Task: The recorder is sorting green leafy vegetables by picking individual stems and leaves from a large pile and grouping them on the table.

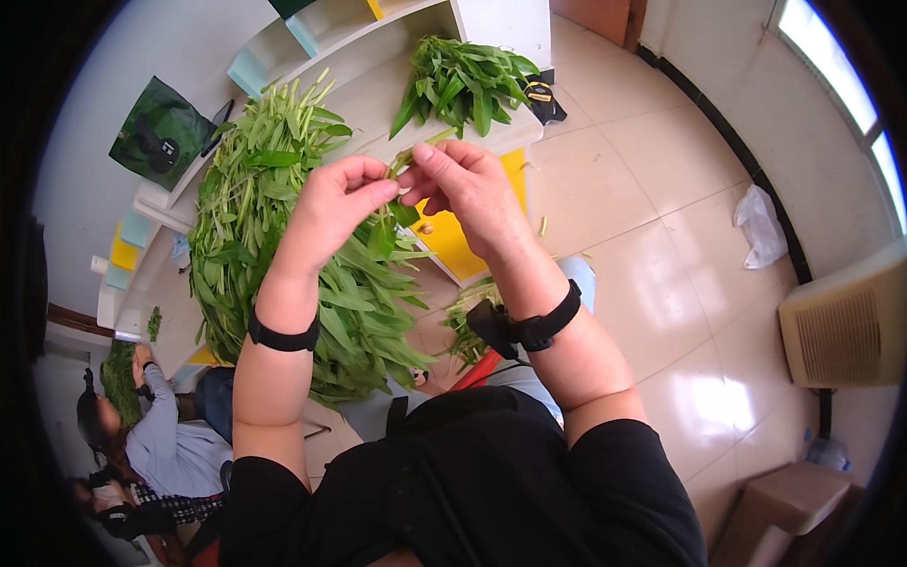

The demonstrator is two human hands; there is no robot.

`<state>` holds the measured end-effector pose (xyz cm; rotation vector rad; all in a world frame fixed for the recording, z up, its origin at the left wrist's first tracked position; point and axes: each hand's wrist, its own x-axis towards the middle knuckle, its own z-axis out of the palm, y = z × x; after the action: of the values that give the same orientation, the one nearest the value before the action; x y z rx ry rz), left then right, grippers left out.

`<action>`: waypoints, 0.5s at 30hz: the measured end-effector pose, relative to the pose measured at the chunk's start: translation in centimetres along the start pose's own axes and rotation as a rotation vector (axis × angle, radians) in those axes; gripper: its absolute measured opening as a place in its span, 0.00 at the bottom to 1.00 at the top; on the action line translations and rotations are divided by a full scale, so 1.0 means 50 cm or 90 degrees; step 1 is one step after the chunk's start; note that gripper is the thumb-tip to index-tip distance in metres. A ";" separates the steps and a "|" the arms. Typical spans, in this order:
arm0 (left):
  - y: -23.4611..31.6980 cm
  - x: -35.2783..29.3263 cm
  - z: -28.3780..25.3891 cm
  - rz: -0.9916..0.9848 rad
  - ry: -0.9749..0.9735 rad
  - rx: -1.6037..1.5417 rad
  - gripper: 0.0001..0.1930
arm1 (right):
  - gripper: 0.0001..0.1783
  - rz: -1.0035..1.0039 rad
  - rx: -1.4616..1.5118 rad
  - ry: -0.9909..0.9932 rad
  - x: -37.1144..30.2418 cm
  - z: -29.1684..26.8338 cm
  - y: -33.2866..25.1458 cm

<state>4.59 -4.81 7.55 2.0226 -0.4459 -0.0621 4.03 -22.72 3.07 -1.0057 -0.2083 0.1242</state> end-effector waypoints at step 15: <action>-0.054 0.023 -0.068 -0.172 -0.029 -0.332 0.12 | 0.16 -0.154 -0.243 0.006 -0.015 -0.032 0.033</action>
<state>7.21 -1.20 6.99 1.5546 -0.1566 -0.3552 3.68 -23.33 0.77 -1.3512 -0.3513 -0.1466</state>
